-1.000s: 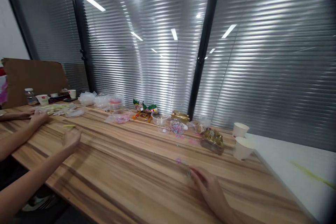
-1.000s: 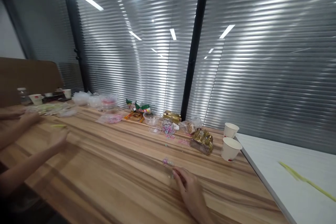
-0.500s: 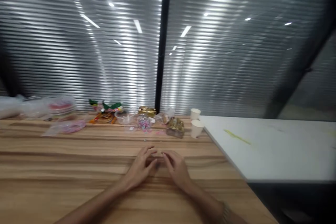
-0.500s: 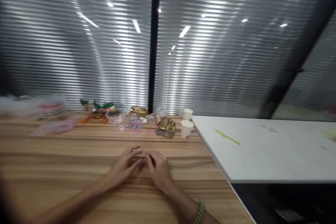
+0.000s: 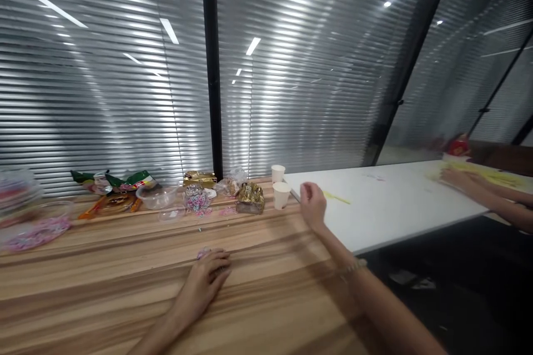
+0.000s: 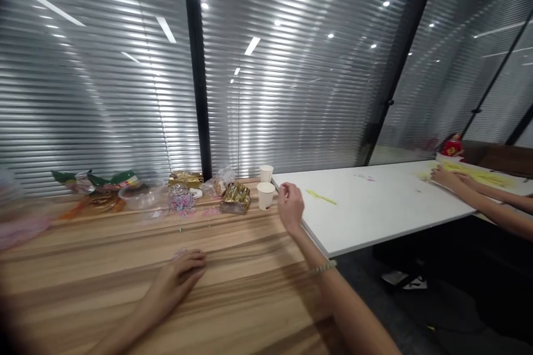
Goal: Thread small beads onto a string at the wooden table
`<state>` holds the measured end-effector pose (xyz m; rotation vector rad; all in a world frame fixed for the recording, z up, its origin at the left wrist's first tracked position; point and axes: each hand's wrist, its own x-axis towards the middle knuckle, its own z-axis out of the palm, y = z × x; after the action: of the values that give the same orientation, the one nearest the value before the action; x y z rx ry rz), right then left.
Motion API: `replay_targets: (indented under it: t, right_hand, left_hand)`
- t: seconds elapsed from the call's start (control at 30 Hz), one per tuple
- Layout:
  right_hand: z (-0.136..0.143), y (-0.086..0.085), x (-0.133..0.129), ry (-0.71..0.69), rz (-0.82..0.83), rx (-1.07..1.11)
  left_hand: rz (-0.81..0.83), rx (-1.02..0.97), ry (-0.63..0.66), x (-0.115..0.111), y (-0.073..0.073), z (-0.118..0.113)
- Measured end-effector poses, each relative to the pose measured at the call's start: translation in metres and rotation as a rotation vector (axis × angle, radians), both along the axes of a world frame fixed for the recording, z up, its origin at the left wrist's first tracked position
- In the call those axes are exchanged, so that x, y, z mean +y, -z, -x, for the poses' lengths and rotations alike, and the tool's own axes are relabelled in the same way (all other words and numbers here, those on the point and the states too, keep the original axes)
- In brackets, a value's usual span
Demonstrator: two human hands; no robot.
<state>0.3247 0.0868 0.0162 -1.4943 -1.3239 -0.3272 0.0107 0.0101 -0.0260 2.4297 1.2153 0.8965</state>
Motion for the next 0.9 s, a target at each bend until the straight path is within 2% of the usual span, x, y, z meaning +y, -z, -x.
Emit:
replay_targets:
  t: [0.07, 0.17, 0.27, 0.33, 0.4, 0.47, 0.57, 0.77, 0.83, 0.9]
  right_hand:
    - [-0.051, 0.018, 0.015, 0.156, 0.256, -0.267]
    - [-0.112, 0.046, 0.026, 0.138, 0.389, -0.373]
    - [-0.147, 0.063, 0.035, 0.131, 0.468, -0.422]
    - [-0.161, 0.070, 0.045, 0.163, 0.524, -0.434]
    - [-0.169, 0.076, 0.056, 0.225, 0.651, -0.478]
    - [-0.173, 0.081, 0.066, 0.223, 0.706, -0.484]
    - [-0.175, 0.087, 0.072, 0.174, 0.705, -0.505]
    - [-0.188, 0.076, 0.049, 0.064, 0.606, -0.680]
    - [-0.200, 0.072, 0.038, 0.084, 0.589, -0.726]
    - [-0.212, 0.072, 0.030, 0.164, 0.575, -0.738]
  left_hand:
    - [-0.017, -0.047, 0.013, 0.000, -0.001, -0.003]
    - [-0.037, -0.092, 0.016, -0.002, -0.002, -0.007]
    - [-0.041, -0.090, 0.032, -0.004, -0.004, -0.009]
    - [-0.039, -0.086, 0.027, -0.004, -0.004, -0.009]
    - [-0.033, -0.089, 0.015, -0.004, -0.005, -0.008]
    - [-0.022, -0.093, 0.010, -0.005, -0.006, -0.008]
    - [-0.004, -0.091, -0.005, -0.006, -0.007, -0.008]
    - [0.013, -0.086, -0.024, -0.007, -0.007, -0.007]
    - [0.018, -0.086, -0.017, -0.006, -0.006, -0.007]
    - [0.025, -0.086, -0.008, -0.004, -0.005, -0.006]
